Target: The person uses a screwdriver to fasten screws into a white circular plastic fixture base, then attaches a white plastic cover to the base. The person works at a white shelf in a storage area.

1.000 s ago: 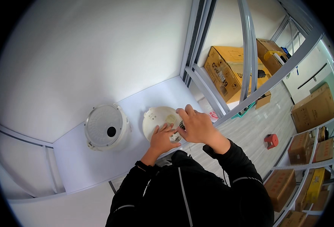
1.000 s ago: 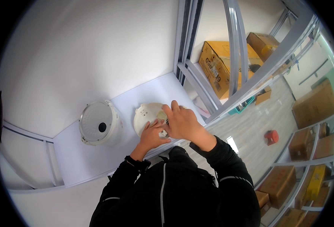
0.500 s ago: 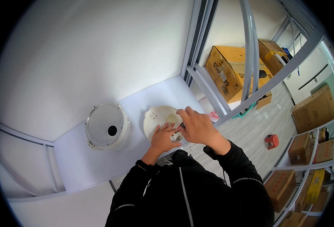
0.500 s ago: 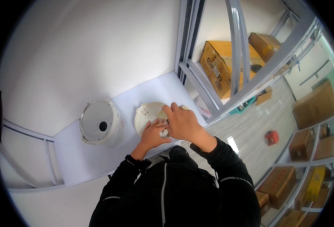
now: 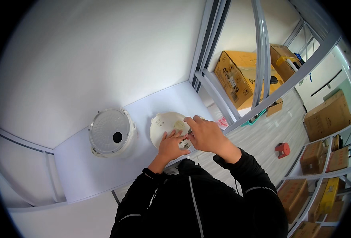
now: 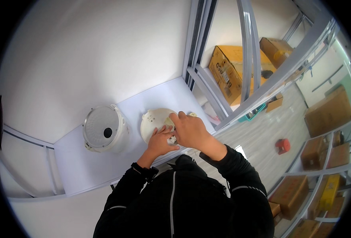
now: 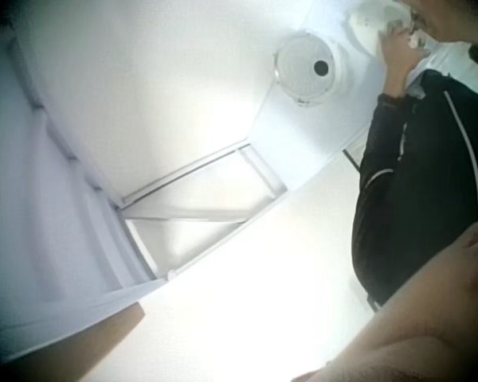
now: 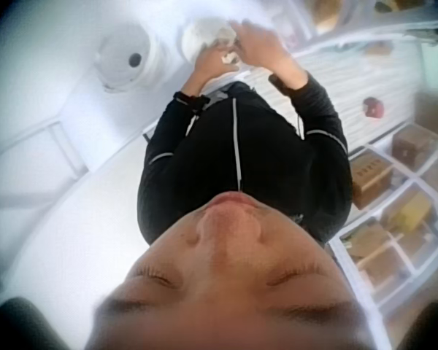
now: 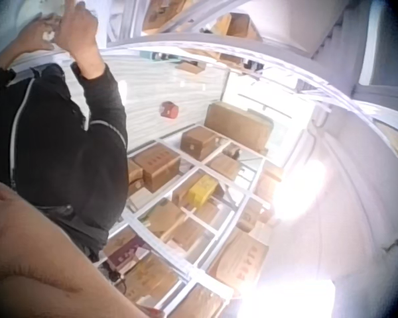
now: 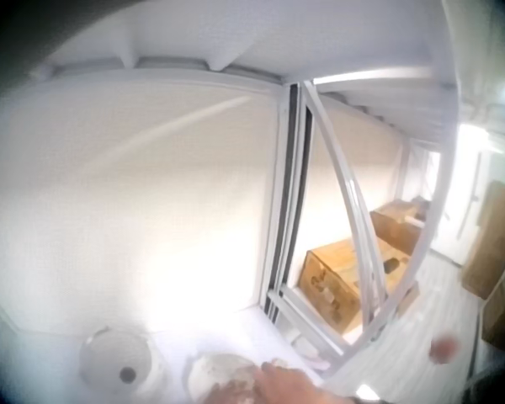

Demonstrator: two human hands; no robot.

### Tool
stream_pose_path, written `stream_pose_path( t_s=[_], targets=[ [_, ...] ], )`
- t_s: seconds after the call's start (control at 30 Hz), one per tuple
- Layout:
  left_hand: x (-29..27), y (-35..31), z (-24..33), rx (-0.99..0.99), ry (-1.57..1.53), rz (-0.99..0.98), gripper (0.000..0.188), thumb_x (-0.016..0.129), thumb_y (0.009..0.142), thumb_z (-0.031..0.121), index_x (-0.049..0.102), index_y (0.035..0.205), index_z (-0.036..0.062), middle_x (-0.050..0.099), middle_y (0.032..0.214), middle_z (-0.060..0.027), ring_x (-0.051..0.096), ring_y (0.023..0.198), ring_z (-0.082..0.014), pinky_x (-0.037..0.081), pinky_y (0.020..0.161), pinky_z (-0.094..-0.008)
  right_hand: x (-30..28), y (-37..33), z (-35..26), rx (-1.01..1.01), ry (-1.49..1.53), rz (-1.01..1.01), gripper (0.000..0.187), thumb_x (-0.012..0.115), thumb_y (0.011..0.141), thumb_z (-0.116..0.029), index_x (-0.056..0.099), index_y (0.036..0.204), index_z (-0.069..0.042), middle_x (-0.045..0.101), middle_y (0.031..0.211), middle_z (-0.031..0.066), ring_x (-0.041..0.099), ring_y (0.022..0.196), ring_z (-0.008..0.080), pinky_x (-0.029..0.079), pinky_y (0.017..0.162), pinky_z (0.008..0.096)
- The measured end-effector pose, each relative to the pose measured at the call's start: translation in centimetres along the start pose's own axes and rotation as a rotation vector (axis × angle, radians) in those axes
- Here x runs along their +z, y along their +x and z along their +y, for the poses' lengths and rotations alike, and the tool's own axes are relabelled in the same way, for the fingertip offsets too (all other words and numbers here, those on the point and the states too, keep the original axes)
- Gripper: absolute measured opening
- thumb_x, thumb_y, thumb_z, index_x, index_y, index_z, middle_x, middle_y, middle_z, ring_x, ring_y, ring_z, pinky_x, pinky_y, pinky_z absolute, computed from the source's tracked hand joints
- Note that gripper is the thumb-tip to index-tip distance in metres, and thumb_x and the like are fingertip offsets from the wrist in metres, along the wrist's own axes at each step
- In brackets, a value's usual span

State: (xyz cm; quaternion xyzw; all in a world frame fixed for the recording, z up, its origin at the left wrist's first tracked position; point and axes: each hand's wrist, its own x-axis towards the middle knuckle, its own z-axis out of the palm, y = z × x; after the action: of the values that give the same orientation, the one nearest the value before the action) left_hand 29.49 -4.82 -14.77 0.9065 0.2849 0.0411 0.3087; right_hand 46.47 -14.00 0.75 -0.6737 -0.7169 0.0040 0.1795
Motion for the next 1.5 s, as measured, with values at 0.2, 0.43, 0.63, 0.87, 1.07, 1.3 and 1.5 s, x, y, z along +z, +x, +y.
stream_pose_path(
  t_s=[0.2, 0.43, 0.63, 0.87, 1.07, 1.3, 1.5],
  targets=[
    [0.2, 0.0, -0.1, -0.009, 0.034, -0.020, 0.083, 0.086, 0.077, 0.061, 0.069, 0.145, 0.0164, 0.048, 0.169, -0.0031, 0.034, 0.161, -0.0338, 0.017, 0.132, -0.0601, 0.6, 0.2, -0.1, 0.076, 0.063, -0.030, 0.039, 0.081, 0.084, -0.017, 0.066, 0.118, -0.003, 0.068, 0.093, 0.0172, 0.072, 0.083, 0.0397, 0.058, 0.071, 0.0480],
    [0.5, -0.1, -0.2, -0.006, 0.021, 0.012, 0.081, 0.087, 0.076, 0.059, 0.069, 0.145, 0.0204, 0.050, 0.167, -0.0045, 0.035, 0.161, -0.0337, 0.019, 0.132, -0.0602, -0.4, -0.1, -0.6, 0.110, 0.228, 0.167, 0.041, 0.086, 0.084, -0.016, 0.068, 0.117, -0.001, 0.071, 0.095, 0.0175, 0.072, 0.080, 0.0376, 0.058, 0.071, 0.0437],
    [-0.2, -0.3, 0.5, -0.046, 0.049, 0.002, 0.079, 0.088, 0.073, 0.055, 0.071, 0.141, 0.0168, 0.050, 0.168, -0.0040, 0.037, 0.160, -0.0284, 0.019, 0.133, -0.0572, -3.4, -0.9, 0.4, 0.140, 0.412, 0.512, 0.041, 0.091, 0.085, -0.015, 0.068, 0.117, -0.001, 0.071, 0.096, 0.0137, 0.070, 0.076, 0.0267, 0.056, 0.070, 0.0340],
    [-2.1, -0.7, 1.0, -0.021, 0.157, -0.069, 0.077, 0.088, 0.074, 0.052, 0.071, 0.140, 0.0150, 0.055, 0.162, -0.0058, 0.043, 0.155, -0.0288, 0.026, 0.130, -0.0574, -3.3, -3.5, 4.6, 0.051, 0.486, 0.792, 0.033, 0.075, 0.099, -0.014, 0.062, 0.126, 0.002, 0.070, 0.100, 0.0150, 0.068, 0.086, 0.0253, 0.054, 0.081, 0.0358],
    [-1.5, 2.4, 4.8, 0.017, -0.014, 0.125, 0.049, 0.081, 0.088, 0.036, 0.074, 0.129, 0.0111, 0.072, 0.131, -0.0098, 0.065, 0.124, -0.0356, 0.049, 0.108, -0.0505, -1.8, -5.4, 8.3, -0.029, 0.722, 0.730, 0.034, 0.063, 0.106, -0.012, 0.055, 0.136, 0.002, 0.067, 0.114, 0.0177, 0.068, 0.093, 0.0270, 0.054, 0.085, 0.0381],
    [4.8, 7.9, 9.9, 0.082, 0.179, 0.066, 0.032, 0.081, 0.087, 0.026, 0.077, 0.115, 0.0101, 0.072, 0.114, -0.0088, 0.069, 0.110, -0.0324, 0.056, 0.091, -0.0481, -3.9, -7.7, 11.7, -0.142, 0.912, 0.407, 0.033, 0.061, 0.109, -0.015, 0.055, 0.138, -0.001, 0.064, 0.119, 0.0187, 0.066, 0.099, 0.0285, 0.053, 0.091, 0.0394],
    [9.6, 11.0, 10.6, -0.124, 0.250, 0.177, 0.013, 0.067, 0.090, 0.012, 0.072, 0.101, 0.0090, 0.070, 0.107, -0.0101, 0.071, 0.101, -0.0340, 0.057, 0.081, -0.0499, -2.6, -8.1, 15.5, -0.086, 1.034, 0.189, 0.034, 0.054, 0.114, -0.021, 0.050, 0.143, -0.003, 0.056, 0.130, 0.0153, 0.061, 0.107, 0.0224, 0.053, 0.093, 0.0362]
  ],
)
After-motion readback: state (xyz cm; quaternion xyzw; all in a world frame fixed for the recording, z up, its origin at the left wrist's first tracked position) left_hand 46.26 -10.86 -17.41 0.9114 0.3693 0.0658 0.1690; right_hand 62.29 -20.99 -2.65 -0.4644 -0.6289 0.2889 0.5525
